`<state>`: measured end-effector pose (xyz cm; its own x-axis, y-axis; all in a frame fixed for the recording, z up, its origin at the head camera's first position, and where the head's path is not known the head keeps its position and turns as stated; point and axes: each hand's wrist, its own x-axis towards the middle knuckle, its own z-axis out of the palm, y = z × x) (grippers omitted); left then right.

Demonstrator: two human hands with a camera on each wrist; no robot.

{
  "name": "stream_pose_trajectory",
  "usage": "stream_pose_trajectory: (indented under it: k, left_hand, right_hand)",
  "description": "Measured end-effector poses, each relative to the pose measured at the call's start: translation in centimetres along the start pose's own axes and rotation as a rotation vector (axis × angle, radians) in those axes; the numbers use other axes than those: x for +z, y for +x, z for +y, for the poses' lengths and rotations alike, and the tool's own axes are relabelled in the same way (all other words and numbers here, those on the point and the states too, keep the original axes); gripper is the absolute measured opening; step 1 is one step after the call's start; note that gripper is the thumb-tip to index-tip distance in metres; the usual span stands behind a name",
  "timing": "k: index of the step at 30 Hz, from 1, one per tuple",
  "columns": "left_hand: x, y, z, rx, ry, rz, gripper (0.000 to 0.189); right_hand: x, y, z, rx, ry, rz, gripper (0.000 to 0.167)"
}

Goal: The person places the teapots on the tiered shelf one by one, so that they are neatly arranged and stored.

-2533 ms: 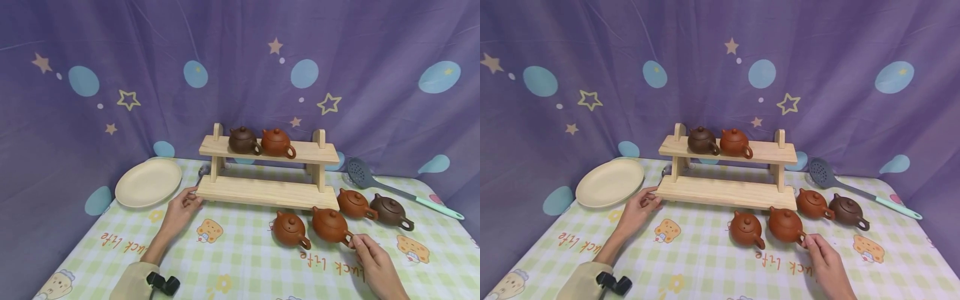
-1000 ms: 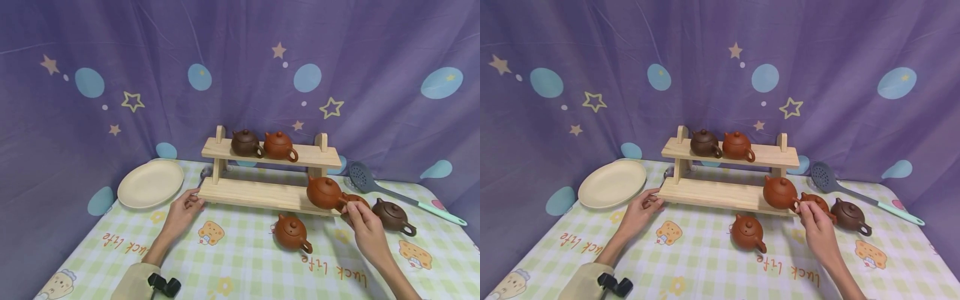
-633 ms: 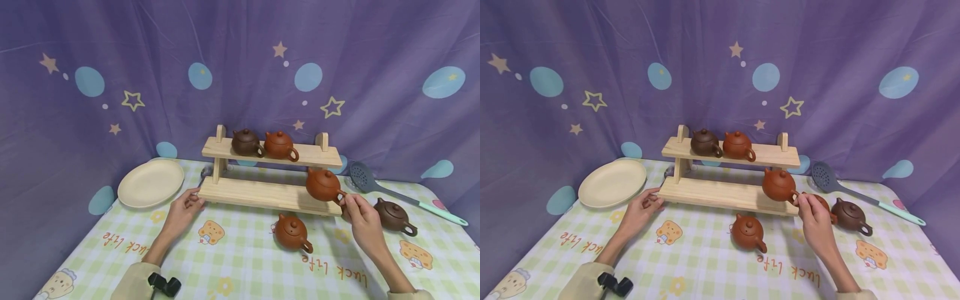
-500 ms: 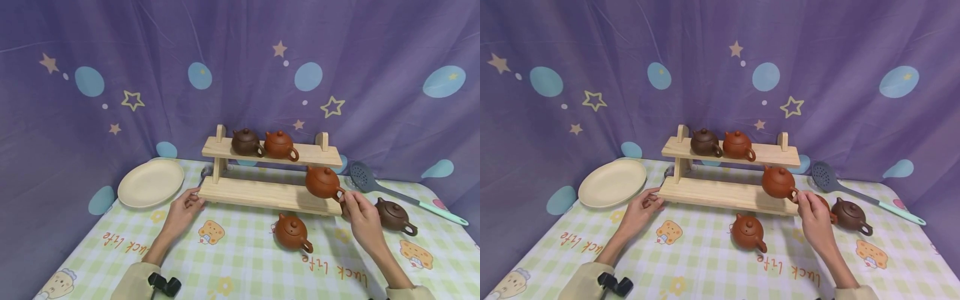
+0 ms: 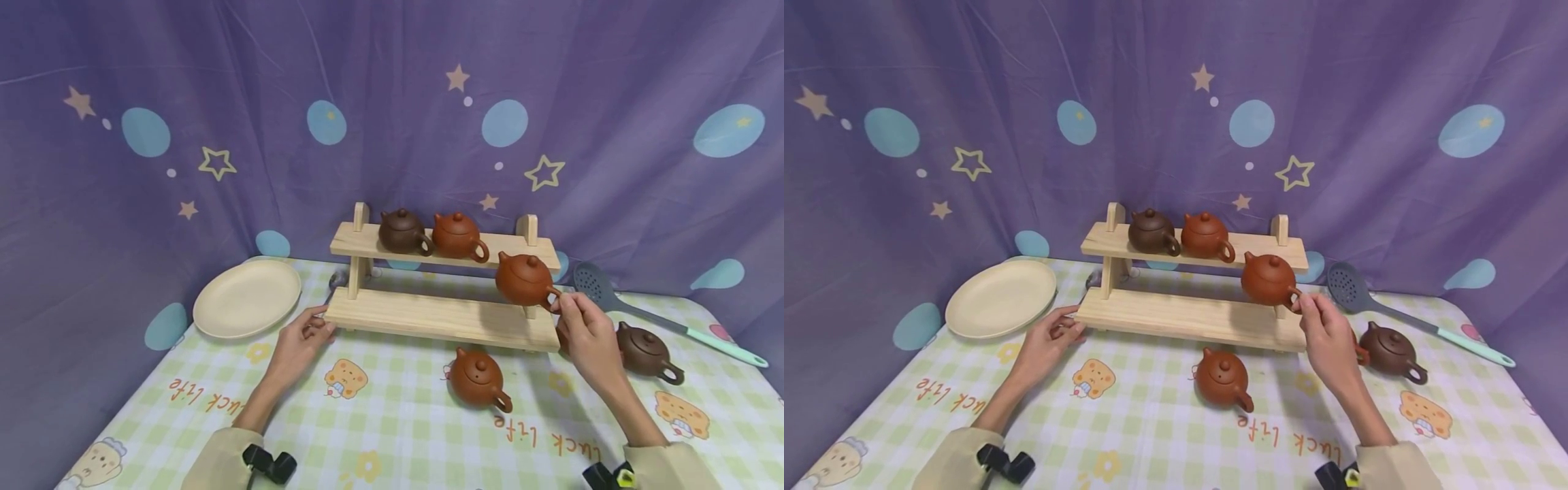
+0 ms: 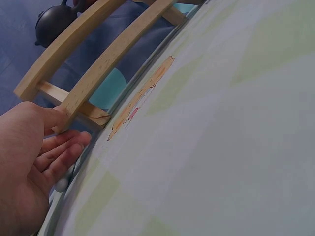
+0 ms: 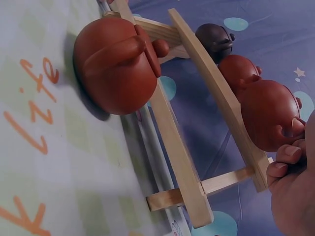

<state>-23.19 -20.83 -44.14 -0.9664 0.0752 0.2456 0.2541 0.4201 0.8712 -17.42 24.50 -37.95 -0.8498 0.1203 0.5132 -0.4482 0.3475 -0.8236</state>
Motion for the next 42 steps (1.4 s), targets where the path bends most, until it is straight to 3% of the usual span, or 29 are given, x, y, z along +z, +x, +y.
stream_pose_trajectory:
  k: [9, 16, 26, 42]
  left_hand:
    - [0.0, 0.1, 0.0, 0.0, 0.001, 0.001, 0.046]
    - [-0.1, 0.0, -0.1, 0.009, 0.003, 0.002, 0.046]
    - [0.0, 0.0, -0.2, 0.0, -0.002, 0.005, 0.046]
    - [0.1, 0.0, 0.0, -0.006, 0.011, 0.006, 0.045]
  right_hand:
    - [0.5, 1.0, -0.1, 0.009, -0.048, 0.041, 0.03]
    - [0.8, 1.8, -0.4, 0.011, -0.011, 0.042, 0.031]
    - [1.0, 3.1, -0.4, -0.022, -0.072, 0.044, 0.033]
    - [1.3, 5.2, 0.5, 0.006, -0.188, 0.054, 0.035]
